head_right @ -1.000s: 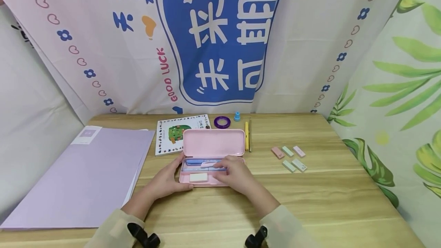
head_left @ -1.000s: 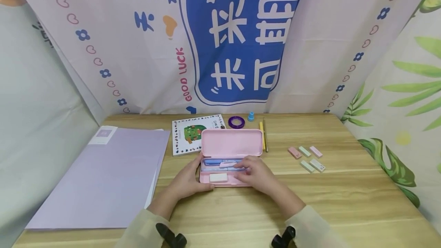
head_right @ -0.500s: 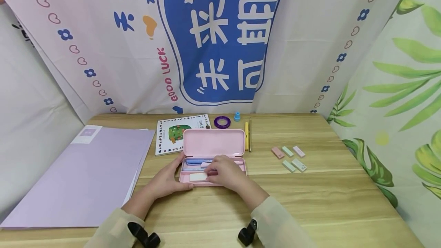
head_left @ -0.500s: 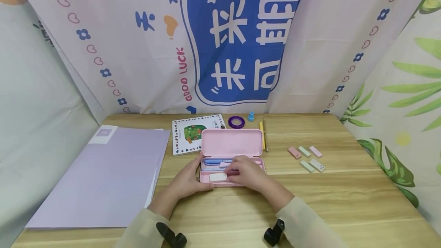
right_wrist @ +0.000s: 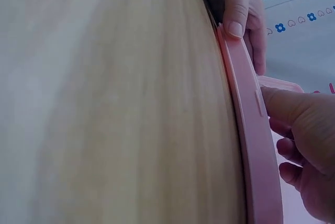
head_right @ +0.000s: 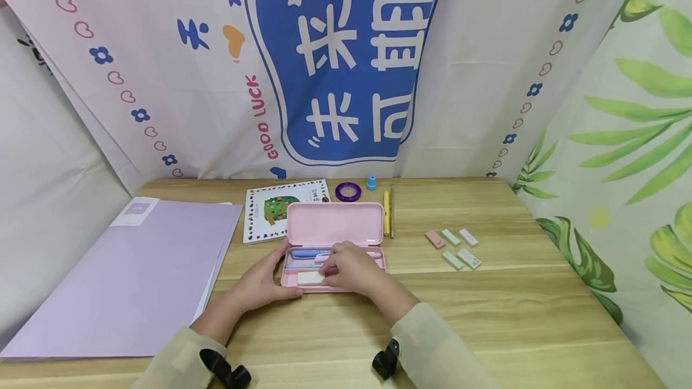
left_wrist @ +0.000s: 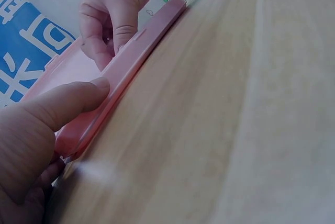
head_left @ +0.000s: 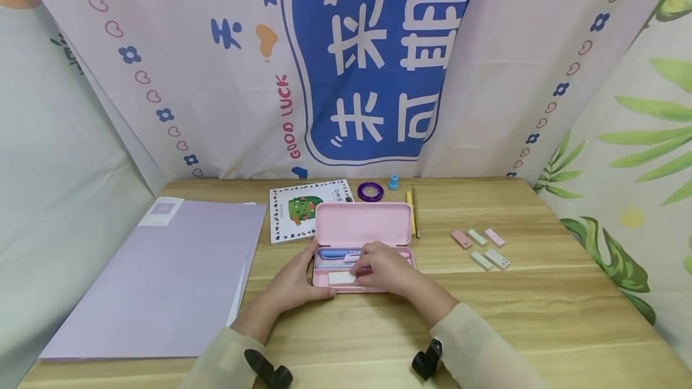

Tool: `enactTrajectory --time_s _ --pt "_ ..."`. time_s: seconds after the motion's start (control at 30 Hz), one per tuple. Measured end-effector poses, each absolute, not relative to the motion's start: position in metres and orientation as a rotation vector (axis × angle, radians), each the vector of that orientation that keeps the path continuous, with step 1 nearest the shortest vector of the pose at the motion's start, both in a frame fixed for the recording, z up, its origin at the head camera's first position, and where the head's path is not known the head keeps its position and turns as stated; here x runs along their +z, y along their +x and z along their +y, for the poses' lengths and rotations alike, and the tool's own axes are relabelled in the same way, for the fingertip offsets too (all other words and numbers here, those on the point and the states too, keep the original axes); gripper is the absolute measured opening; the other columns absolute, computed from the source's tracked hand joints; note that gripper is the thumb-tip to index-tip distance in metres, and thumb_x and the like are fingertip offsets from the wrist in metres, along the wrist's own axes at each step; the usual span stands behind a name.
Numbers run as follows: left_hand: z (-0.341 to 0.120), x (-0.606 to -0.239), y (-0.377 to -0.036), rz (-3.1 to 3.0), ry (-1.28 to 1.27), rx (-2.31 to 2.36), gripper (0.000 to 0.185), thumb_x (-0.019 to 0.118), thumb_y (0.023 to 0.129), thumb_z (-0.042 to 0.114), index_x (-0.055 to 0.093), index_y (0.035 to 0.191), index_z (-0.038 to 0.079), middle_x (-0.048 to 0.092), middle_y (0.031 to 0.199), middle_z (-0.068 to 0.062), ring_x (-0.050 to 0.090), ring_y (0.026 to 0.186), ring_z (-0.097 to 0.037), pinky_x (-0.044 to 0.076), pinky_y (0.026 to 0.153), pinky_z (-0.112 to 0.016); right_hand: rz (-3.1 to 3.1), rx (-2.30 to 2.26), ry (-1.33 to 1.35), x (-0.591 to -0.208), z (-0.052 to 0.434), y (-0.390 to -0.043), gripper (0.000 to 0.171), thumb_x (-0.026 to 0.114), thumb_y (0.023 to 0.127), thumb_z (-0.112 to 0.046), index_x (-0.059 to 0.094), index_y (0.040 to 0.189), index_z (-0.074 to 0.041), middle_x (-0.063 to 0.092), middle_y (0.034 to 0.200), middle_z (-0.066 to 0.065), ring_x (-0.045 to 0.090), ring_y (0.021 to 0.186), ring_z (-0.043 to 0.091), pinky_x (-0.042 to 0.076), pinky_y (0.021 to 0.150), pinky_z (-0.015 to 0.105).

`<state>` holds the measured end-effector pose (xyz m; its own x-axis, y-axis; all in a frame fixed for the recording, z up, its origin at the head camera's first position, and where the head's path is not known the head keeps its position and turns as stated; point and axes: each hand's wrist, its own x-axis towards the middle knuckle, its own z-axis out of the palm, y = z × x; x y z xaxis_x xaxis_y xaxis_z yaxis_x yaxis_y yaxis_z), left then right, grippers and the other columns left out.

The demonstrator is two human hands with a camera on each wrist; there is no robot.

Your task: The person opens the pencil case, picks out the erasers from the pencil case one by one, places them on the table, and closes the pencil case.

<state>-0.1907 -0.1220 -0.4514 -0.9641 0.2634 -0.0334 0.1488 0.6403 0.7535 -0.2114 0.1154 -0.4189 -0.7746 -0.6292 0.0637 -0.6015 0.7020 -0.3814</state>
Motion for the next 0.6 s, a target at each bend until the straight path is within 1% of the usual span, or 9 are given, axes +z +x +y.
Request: enactTrajectory --time_s 0.2,0.43,0.6 --pt "-0.1216 -0.4509 -0.19 2.711 0.333 1.226 0.124 0.088 0.063 0.052 0.016 0.159 0.018 0.029 0.16 -0.014 0.03 0.147 -0.036 0.029 0.119 -0.055 2.795 -0.628 -1.031 -0.4162 0.1148 -0.2122 0.014 0.08 0.081 -0.022 0.079 0.094 -0.018 0.058 0.087 -0.008 0.05 0.086 0.009 0.046 0.078 0.025" --pt "-0.1214 -0.4512 -0.1897 2.722 0.335 1.224 0.123 0.088 0.063 0.051 0.017 0.158 0.017 0.031 0.159 -0.016 0.033 0.145 -0.037 0.03 0.118 -0.056 2.756 -0.606 -1.074 -0.4144 0.1143 -0.2139 0.017 0.078 0.083 -0.021 0.079 0.099 -0.017 0.061 0.089 -0.008 0.052 0.085 0.008 0.048 0.079 0.024" --pt "-0.1213 -0.4519 -0.1903 2.719 0.33 1.227 0.123 0.088 0.064 0.051 0.017 0.158 0.017 0.03 0.16 -0.016 0.032 0.145 -0.038 0.03 0.117 -0.056 2.724 -0.617 -1.022 -0.4125 0.1114 -0.2155 0.015 0.079 0.082 -0.021 0.078 0.096 -0.018 0.059 0.087 -0.01 0.051 0.084 0.007 0.047 0.079 0.023"
